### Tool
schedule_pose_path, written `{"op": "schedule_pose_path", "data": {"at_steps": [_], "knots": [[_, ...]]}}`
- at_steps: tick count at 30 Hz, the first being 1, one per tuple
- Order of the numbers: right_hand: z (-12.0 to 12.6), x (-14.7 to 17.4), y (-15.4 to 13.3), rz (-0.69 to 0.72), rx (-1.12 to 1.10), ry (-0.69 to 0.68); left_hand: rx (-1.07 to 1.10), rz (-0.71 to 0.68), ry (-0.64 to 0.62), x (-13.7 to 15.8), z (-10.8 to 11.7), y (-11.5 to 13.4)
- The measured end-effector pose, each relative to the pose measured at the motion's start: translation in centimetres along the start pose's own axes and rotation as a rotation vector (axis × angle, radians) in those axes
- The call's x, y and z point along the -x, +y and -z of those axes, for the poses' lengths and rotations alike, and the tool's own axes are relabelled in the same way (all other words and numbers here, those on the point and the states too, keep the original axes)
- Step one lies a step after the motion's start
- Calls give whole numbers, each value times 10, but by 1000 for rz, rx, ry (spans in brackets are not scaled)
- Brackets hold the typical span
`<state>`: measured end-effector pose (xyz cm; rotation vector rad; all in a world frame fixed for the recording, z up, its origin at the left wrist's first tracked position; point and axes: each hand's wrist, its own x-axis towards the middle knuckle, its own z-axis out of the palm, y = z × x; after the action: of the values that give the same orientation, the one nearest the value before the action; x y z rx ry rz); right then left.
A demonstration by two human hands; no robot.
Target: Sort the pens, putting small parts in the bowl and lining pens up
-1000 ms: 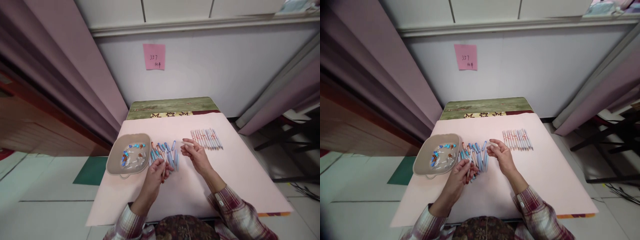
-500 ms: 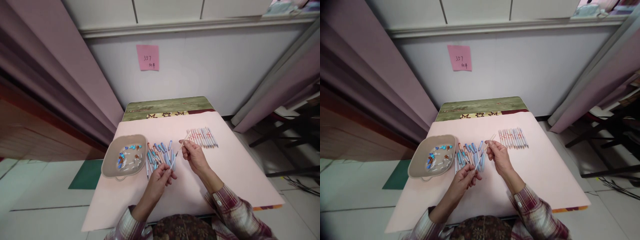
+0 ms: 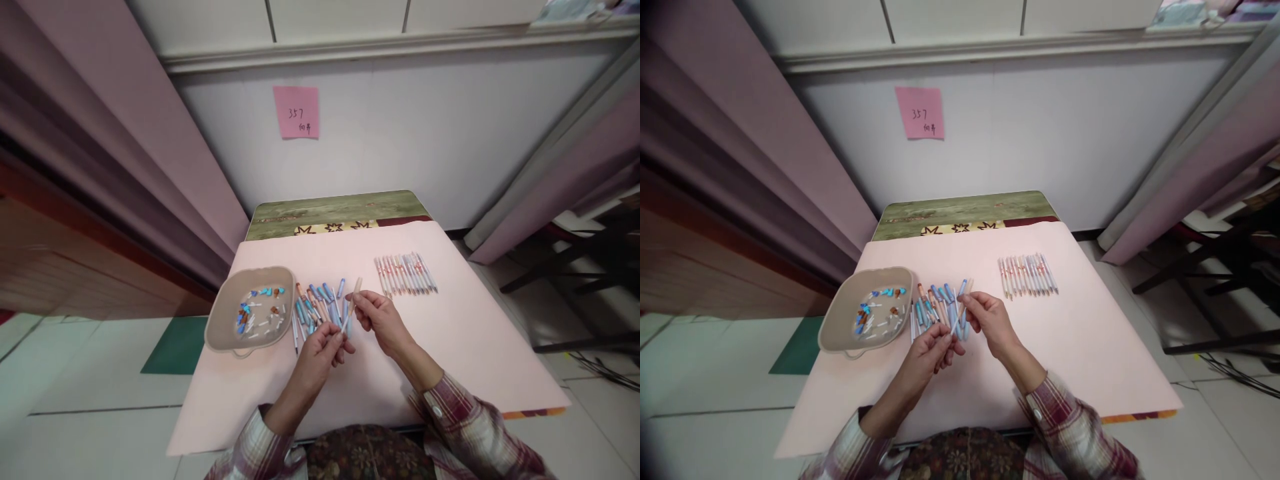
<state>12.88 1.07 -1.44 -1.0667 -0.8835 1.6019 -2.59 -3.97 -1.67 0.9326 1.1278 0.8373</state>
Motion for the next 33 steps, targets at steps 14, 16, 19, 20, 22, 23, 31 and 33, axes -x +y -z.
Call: {"op": "schedule_pose_path", "data": {"at_steps": [14, 16, 19, 20, 22, 23, 31, 33], "knots": [[-7, 7, 8, -13, 122, -155, 304, 47, 36, 3, -3, 11], [-7, 7, 7, -15, 130, -165, 245, 46, 66, 4, -2, 12], [-7, 8, 5, -18, 122, -171, 201, 47, 72, 4, 0, 13], [-7, 9, 4, -22, 116, -177, 192, 45, 65, 4, 0, 13], [-7, 10, 3, -30, 100, -192, 171, 36, 40, 4, 1, 13], [-7, 10, 2, -30, 91, -197, 160, 33, 26, 4, 1, 12], [-2, 11, 1, 23, 135, -182, 140, 61, -14, 5, 0, 10], [-1, 11, 0, 25, 138, -202, 146, 61, 5, 5, 0, 10]]}}
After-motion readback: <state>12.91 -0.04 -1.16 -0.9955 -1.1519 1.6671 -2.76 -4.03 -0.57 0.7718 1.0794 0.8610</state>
